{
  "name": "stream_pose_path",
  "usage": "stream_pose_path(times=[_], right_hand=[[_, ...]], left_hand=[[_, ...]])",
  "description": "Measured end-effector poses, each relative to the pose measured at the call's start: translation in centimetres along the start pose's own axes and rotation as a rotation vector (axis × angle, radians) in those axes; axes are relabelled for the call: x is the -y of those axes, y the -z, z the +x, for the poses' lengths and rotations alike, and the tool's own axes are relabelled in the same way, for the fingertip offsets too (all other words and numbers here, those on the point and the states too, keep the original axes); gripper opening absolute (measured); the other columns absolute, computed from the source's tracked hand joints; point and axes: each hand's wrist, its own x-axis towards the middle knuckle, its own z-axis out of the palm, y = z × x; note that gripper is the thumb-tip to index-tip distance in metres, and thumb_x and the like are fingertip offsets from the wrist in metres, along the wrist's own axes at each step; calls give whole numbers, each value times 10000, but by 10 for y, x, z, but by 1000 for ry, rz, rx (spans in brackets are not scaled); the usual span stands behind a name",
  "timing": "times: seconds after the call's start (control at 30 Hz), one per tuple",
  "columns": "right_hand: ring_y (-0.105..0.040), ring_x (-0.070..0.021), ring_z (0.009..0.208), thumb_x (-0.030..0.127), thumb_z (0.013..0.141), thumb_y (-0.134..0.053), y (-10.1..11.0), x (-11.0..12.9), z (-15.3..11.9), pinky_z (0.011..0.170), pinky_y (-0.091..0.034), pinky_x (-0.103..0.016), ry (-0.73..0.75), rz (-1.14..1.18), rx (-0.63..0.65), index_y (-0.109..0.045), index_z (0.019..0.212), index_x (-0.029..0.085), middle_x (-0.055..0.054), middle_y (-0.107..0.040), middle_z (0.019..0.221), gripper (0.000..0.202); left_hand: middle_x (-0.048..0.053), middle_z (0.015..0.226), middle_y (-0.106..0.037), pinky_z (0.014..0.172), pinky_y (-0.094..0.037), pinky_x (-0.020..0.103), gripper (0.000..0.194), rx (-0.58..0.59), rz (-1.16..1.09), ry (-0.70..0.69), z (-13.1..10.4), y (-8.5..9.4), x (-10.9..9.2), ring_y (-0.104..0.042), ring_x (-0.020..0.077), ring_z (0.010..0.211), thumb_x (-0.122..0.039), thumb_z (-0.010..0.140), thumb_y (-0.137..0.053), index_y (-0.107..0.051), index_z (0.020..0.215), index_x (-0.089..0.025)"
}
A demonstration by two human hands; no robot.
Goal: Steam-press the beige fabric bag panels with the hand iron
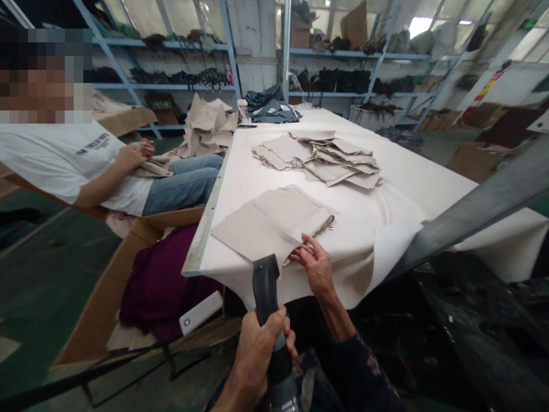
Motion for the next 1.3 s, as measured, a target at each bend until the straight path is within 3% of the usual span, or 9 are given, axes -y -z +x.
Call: stream_pose_path(times=[0.1, 0.2, 0.3, 0.6, 0.87, 1.0, 1.07, 1.17, 1.3], right_hand=[[-705, -206, 811, 261, 765, -659, 11, 11, -4, 722, -575, -322, -1, -48, -41, -513, 1171, 154, -67, -707, 899, 444], [-708, -218, 795, 323, 765, -666, 18, 19, -13, 685, -567, -302, -11, -140, -90, -584, 953, 138, -92, -712, 872, 276], [-707, -217, 744, 379, 737, -690, 16, 18, -27, 641, -558, -292, -87, -213, -19, -606, 843, 133, -90, -712, 816, 281], [-689, -206, 776, 446, 734, -706, -9, -17, -62, 659, -518, -277, -347, -101, 179, -640, 843, 115, -105, -700, 812, 354], [-654, -194, 827, 347, 735, -721, -19, -25, -54, 774, -517, -331, -223, 29, 218, -696, 1016, 156, -75, -702, 963, 341], [-669, -209, 800, 391, 785, -656, -13, -18, -53, 753, -531, -357, -222, -95, 213, -681, 1041, 145, -82, -712, 877, 355], [-671, -221, 784, 373, 829, -597, -6, -3, -48, 742, -539, -379, -97, -306, 163, -688, 1003, 149, -87, -711, 847, 297], [-641, -243, 899, 269, 873, -508, 10, 28, -25, 865, -498, -417, 322, -819, 20, -688, 1017, 181, -105, -693, 963, 246], [-449, -298, 1223, 154, 860, -478, 33, 53, 28, 1041, -329, -473, 662, -1445, 170, -596, 1215, 151, -159, -556, 1266, 374]], left_hand=[[-39, 440, -502, 369, -395, 217, 309, -47, -30, -17, -5, 2, -4, -473, 95, 354, -403, 690, -696, -520, 652, -153], [-56, 502, -512, 364, -397, 216, 322, -145, -94, -87, -12, 5, -10, -468, 88, 369, -377, 651, -733, -546, 774, -145], [-61, 514, -512, 371, -402, 218, 343, -191, -125, -137, -19, 8, -13, -470, 88, 380, -368, 653, -732, -546, 829, -141], [-45, 490, -511, 379, -402, 219, 289, -63, -40, -106, -20, 15, 1, -486, 96, 366, -393, 709, -672, -539, 766, -143], [-30, 431, -510, 369, -403, 230, 298, 86, -4, 6, 2, 13, 5, -481, 108, 352, -418, 758, -620, -502, 660, -163], [-29, 448, -512, 391, -400, 213, 294, 23, 0, -64, 12, 15, -2, -496, 96, 370, -378, 751, -639, -504, 625, -149], [-42, 475, -508, 401, -415, 222, 279, -33, -23, -97, 14, 18, -7, -492, 93, 383, -364, 728, -670, -513, 656, -145], [-51, 526, -522, 405, -424, 234, 266, -70, -75, -116, 15, 25, -11, -490, 93, 402, -334, 699, -705, -528, 750, -143], [-57, 526, -524, 400, -410, 233, 311, -91, -106, -106, 14, 31, -10, -492, 99, 403, -334, 674, -727, -533, 819, -138]])
